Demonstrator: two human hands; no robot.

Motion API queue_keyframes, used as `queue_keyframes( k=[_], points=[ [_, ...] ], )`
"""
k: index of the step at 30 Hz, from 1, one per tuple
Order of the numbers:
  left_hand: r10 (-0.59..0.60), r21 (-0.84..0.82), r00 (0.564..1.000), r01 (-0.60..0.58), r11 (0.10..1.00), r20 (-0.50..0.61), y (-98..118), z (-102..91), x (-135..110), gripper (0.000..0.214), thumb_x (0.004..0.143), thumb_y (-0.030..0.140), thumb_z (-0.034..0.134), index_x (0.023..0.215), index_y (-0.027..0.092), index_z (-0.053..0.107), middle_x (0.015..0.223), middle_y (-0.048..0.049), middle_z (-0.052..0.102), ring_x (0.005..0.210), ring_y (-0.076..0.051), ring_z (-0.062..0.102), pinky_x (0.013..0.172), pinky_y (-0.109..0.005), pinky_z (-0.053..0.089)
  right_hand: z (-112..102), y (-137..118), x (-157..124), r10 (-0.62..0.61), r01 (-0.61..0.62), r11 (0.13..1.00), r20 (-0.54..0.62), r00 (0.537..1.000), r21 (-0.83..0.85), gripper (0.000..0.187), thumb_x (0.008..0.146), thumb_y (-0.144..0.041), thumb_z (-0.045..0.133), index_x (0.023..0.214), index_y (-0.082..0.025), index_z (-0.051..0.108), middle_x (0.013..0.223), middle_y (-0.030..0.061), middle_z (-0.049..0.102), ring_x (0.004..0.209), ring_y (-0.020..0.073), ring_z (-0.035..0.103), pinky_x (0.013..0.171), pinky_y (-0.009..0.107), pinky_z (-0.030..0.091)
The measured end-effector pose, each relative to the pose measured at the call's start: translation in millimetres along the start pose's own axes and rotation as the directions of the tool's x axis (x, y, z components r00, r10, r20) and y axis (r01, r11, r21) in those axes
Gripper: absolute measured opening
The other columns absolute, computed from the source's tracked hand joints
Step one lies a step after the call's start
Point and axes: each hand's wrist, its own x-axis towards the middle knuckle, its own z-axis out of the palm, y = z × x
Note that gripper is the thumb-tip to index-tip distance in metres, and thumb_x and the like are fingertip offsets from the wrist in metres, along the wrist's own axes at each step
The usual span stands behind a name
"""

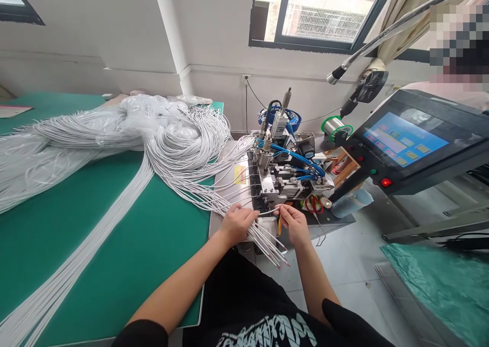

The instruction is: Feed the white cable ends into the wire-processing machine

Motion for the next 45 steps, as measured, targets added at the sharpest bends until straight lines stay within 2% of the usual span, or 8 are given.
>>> queue_keyframes(
  k=[4, 9, 12, 15, 22, 28, 40, 45],
  points=[
    [-0.014, 0.03, 0.999, 0.015, 0.999, -0.03, 0.5, -3.8, 1.1, 0.039, 0.082, 0.007, 0.036, 0.11, 0.019, 0.06, 0.074, -0.001, 0.066, 0.064, -0.013, 0.058, 0.084, -0.035, 0.032, -5.5, 4.6, 4.8, 0.04, -0.039, 0.998, 0.024, 0.999, -0.047, 0.033, 0.075, -0.046, 0.066, 0.086, -0.016, 0.07, 0.07, 0.0042, 0.065, 0.044, 0.0065, 0.033, 0.041, 0.023, 0.027],
    [-0.046, 0.053, 0.999, 0.047, 0.998, -0.008, 1.4, -2.5, -0.7, 0.038, 0.078, 0.008, 0.043, 0.108, 0.022, 0.063, 0.068, 0.0008, 0.063, 0.064, -0.015, 0.057, 0.091, -0.039, 0.029, -10.3, 7.5, 7.6, -0.04, 0.043, 0.93, 0.018, 0.999, -0.365, 0.027, 0.076, -0.043, 0.065, 0.081, -0.017, 0.066, 0.075, 0.0043, 0.066, 0.061, 0.0149, 0.055, 0.058, 0.027, 0.043],
    [-0.089, 0.049, 0.996, 0.088, 0.995, 0.015, 1.7, 0.2, -2.3, 0.036, 0.078, 0.01, 0.046, 0.106, 0.023, 0.064, 0.07, 0.0001, 0.064, 0.067, -0.016, 0.058, 0.093, -0.04, 0.028, -9.0, 7.7, 7.7, -0.085, 0.089, 0.863, 0.031, 0.996, -0.497, 0.027, 0.078, -0.044, 0.061, 0.079, -0.017, 0.065, 0.072, 0.0034, 0.064, 0.06, 0.0156, 0.054, 0.059, 0.027, 0.043],
    [-0.12, 0.053, 0.992, 0.119, 0.992, 0.027, 2.4, 1.1, -2.0, 0.034, 0.078, 0.011, 0.047, 0.104, 0.023, 0.065, 0.07, -0.0005, 0.065, 0.068, -0.016, 0.058, 0.093, -0.041, 0.028, -6.6, 9.0, 10.0, -0.112, 0.117, 0.835, 0.042, 0.993, -0.537, 0.03, 0.081, -0.047, 0.057, 0.077, -0.018, 0.063, 0.07, 0.0031, 0.062, 0.061, 0.0165, 0.053, 0.059, 0.027, 0.042],
    [-0.153, 0.1, 0.988, 0.149, 0.984, 0.033, 3.3, 3.8, 0.0, 0.031, 0.077, 0.01, 0.05, 0.1, 0.022, 0.066, 0.07, -0.0016, 0.064, 0.072, -0.018, 0.057, 0.097, -0.046, 0.027, -4.3, 18.3, 21.8, -0.078, 0.101, 0.878, 0.067, 0.995, -0.467, 0.032, 0.077, -0.05, 0.056, 0.066, -0.02, 0.054, 0.06, -0.002, 0.049, 0.057, 0.0141, 0.044, 0.055, 0.025, 0.036],
    [-0.165, 0.096, 0.985, 0.16, 0.982, 0.053, 3.3, 3.4, 1.0, 0.031, 0.073, 0.009, 0.052, 0.098, 0.023, 0.065, 0.076, -0.0031, 0.065, 0.08, -0.021, 0.057, 0.098, -0.048, 0.026, -2.9, 31.7, 28.5, 0.082, -0.064, 0.97, 0.069, 0.994, -0.233, 0.033, 0.071, -0.047, 0.06, 0.059, -0.021, 0.045, 0.054, -0.0054, 0.039, 0.05, 0.0106, 0.033, 0.048, 0.023, 0.028],
    [-0.169, 0.059, 0.984, 0.166, 0.984, 0.051, 2.9, 1.3, 2.2, 0.031, 0.071, 0.01, 0.053, 0.097, 0.022, 0.066, 0.085, -0.0046, 0.068, 0.085, -0.023, 0.059, 0.096, -0.048, 0.027, -5.7, 40.6, 21.9, 0.103, -0.099, 0.98, 0.013, 0.995, -0.173, 0.042, 0.069, -0.058, 0.064, 0.061, -0.02, 0.048, 0.051, -0.0067, 0.035, 0.047, 0.0094, 0.029, 0.046, 0.024, 0.024],
    [-0.183, 0.058, 0.98, 0.179, 0.982, 0.074, 1.9, 3.4, 1.1, 0.032, 0.074, 0.011, 0.054, 0.102, 0.021, 0.066, 0.094, -0.0057, 0.07, 0.09, -0.023, 0.06, 0.098, -0.047, 0.028, -18.7, 37.6, 13.4, 0.074, -0.08, 0.977, -0.037, 0.997, -0.197, 0.042, 0.072, -0.058, 0.066, 0.062, -0.018, 0.054, 0.055, -0.0035, 0.043, 0.05, 0.0103, 0.035, 0.048, 0.024, 0.025]
  ],
)
